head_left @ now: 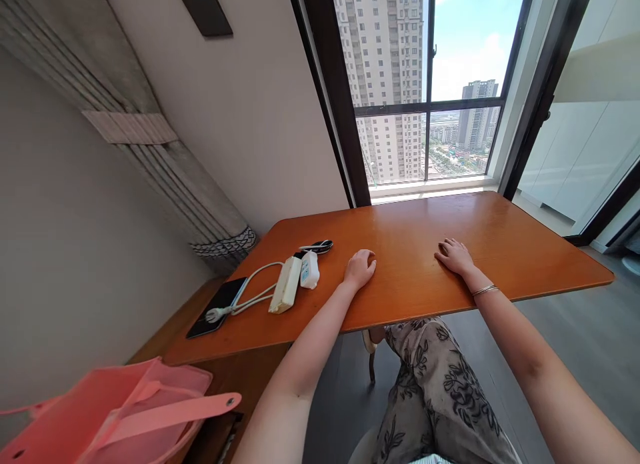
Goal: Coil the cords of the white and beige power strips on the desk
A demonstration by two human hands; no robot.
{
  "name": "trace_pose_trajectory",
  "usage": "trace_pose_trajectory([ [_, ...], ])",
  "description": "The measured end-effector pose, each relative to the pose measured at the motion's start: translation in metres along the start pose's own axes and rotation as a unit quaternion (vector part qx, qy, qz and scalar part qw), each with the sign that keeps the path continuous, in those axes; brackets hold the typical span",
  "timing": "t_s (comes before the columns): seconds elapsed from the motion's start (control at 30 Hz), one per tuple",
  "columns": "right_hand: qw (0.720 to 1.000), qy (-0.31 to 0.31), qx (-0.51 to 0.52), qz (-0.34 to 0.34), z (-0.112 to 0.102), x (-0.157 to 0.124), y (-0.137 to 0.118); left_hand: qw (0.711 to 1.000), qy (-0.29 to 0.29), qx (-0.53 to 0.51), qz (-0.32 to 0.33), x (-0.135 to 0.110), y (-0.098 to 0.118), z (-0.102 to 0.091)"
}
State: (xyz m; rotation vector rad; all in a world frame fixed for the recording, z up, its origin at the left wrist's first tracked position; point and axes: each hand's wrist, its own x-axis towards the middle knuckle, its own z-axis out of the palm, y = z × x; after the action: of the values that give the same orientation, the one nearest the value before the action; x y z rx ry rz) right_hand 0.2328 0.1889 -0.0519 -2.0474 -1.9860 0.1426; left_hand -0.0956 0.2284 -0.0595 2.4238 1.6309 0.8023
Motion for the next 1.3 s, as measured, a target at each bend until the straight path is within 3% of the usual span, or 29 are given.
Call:
trace_pose_trajectory([
  [0.17,1.0,0.002,0.0,-0.008,0.001,0.001,0.0,0.991,0.039,0.131,-0.004,0.006,-0.015,-0.029],
  [0.4,1.0,0.012,0.005,-0.008,0.006,0.004,0.004,0.953,0.082,0.259,-0.137,0.012,-0.057,-0.078],
  [0.53,1.0,0.016,0.006,-0.01,0.009,0.005,0.006,0.928,-0.008,0.262,-0.266,0.015,-0.072,-0.093],
  [0.63,1.0,0.013,0.003,-0.008,0.009,0.006,0.006,0.916,-0.067,0.246,-0.31,0.017,-0.077,-0.097],
  [0.97,1.0,0.011,0.002,0.0,0.006,0.003,0.003,0.921,-0.058,0.221,-0.317,0.022,-0.069,-0.097],
  [1.3,1.0,0.022,0.005,-0.015,0.009,0.005,0.005,0.968,0.006,0.118,-0.221,0.022,-0.034,-0.086],
])
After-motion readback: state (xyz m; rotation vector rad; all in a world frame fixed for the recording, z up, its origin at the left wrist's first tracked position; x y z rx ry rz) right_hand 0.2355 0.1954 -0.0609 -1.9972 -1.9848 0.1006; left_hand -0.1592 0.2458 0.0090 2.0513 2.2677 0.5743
